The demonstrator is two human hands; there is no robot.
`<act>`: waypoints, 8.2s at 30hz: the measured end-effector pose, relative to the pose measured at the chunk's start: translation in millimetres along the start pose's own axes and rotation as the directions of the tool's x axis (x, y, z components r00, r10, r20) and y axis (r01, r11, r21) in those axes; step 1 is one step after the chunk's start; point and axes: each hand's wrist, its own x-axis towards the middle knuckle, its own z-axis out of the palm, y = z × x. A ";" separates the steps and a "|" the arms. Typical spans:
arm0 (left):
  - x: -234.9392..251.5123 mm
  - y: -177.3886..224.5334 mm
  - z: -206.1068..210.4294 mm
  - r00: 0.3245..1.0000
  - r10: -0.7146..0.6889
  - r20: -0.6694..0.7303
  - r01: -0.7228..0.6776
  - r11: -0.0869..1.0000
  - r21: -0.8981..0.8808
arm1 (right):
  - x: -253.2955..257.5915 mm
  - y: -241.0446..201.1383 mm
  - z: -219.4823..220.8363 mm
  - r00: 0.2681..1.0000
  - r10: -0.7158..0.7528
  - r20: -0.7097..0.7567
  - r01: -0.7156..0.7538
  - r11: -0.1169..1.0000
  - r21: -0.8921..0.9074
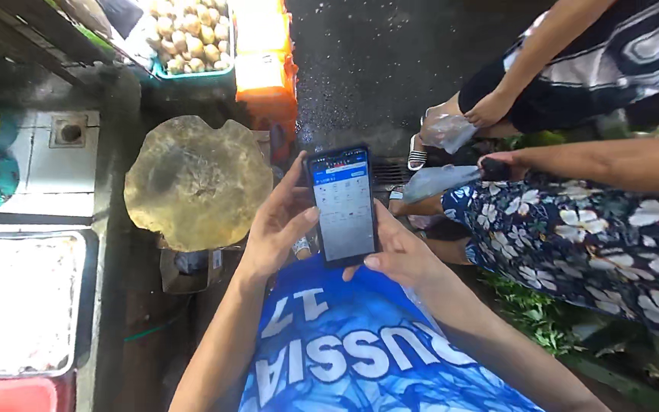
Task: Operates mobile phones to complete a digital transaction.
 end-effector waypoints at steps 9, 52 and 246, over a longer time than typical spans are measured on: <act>44.3 16.4 -43.1 0.933 0.095 -0.348 -0.059 0.992 0.111 | 113.0 -21.4 -43.7 0.969 0.159 0.191 -0.169 0.985 0.040; 22.9 53.6 -203.8 0.693 0.317 -0.647 -0.147 0.941 0.304 | 304.9 30.1 31.2 0.882 0.338 0.327 -0.343 0.938 -0.046; -14.9 64.3 -208.2 0.862 0.144 -0.486 -0.466 0.603 -0.647 | 300.6 19.0 54.4 0.950 0.313 0.023 -0.271 0.855 -0.442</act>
